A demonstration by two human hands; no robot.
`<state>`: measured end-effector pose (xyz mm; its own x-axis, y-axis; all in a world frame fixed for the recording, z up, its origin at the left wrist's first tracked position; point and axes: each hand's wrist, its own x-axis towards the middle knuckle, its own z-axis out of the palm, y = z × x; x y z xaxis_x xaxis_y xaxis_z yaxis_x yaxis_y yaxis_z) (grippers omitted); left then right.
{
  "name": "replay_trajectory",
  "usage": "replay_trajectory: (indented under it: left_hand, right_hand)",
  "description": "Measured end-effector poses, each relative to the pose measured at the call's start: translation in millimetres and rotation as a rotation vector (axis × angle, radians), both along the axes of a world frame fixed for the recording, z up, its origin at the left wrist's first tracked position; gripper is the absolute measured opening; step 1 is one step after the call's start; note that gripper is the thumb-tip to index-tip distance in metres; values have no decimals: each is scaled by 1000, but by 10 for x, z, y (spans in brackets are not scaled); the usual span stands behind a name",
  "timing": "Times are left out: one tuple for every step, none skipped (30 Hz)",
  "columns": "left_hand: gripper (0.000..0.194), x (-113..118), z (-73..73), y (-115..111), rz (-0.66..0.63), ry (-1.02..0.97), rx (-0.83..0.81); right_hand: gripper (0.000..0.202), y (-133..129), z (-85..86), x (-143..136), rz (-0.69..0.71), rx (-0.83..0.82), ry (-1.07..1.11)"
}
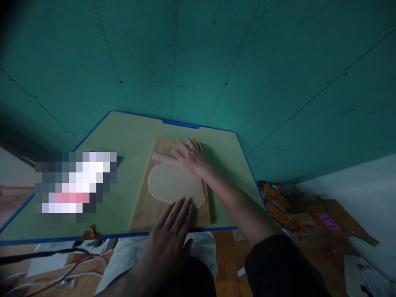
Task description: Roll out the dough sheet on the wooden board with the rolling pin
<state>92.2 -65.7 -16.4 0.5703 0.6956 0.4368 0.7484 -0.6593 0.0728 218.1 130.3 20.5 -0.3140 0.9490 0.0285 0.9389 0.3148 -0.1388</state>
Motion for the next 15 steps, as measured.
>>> replay_trajectory:
  left_hand:
    - [61,12,18,6,7,-10,-12]
    - [61,26,39,18,12,-26,-31]
    - [60,42,60,36,15,-46,-61]
    - [58,57,80,57,10,-71,-96]
    - [55,70,97,77,-3,-98,-131]
    - [50,78,106,94,-33,-122,-158]
    - [45,81,108,105,-67,-146,-175]
    - [40,79,103,109,-99,-165,-190]
    - [36,73,91,108,-120,-177,-200]
    - [33,64,75,103,-135,-181,-205]
    - [31,55,57,97,-146,-181,-207]
    - [29,48,39,92,-153,-180,-203]
    - [29,43,22,89,-154,-181,-194]
    - [31,41,8,90,-159,-178,-176]
    - [34,42,-4,94,-161,-177,-148]
  right_hand:
    - [55,18,4,-4,-13,-4,2]
    - [55,-14,11,-18,-6,-1,4]
    - [57,-95,22,-39,19,7,9]
    - [58,-217,36,-66,61,18,17]
    - [59,-369,55,-94,104,20,26]
    - [58,-537,79,-118,137,14,42]
    - [57,-706,109,-137,175,-5,56]
    - [57,-864,141,-148,207,-26,70]
    - [57,-999,174,-149,243,-53,80]
    - [57,-1102,203,-143,283,-84,89]
    - [57,-1166,224,-128,321,-113,94]
    - [56,-1189,234,-109,351,-134,95]
    - [56,-1170,232,-86,368,-139,89]
    - [55,-1111,219,-62,372,-128,77]
    - [54,-1018,197,-39,369,-105,59]
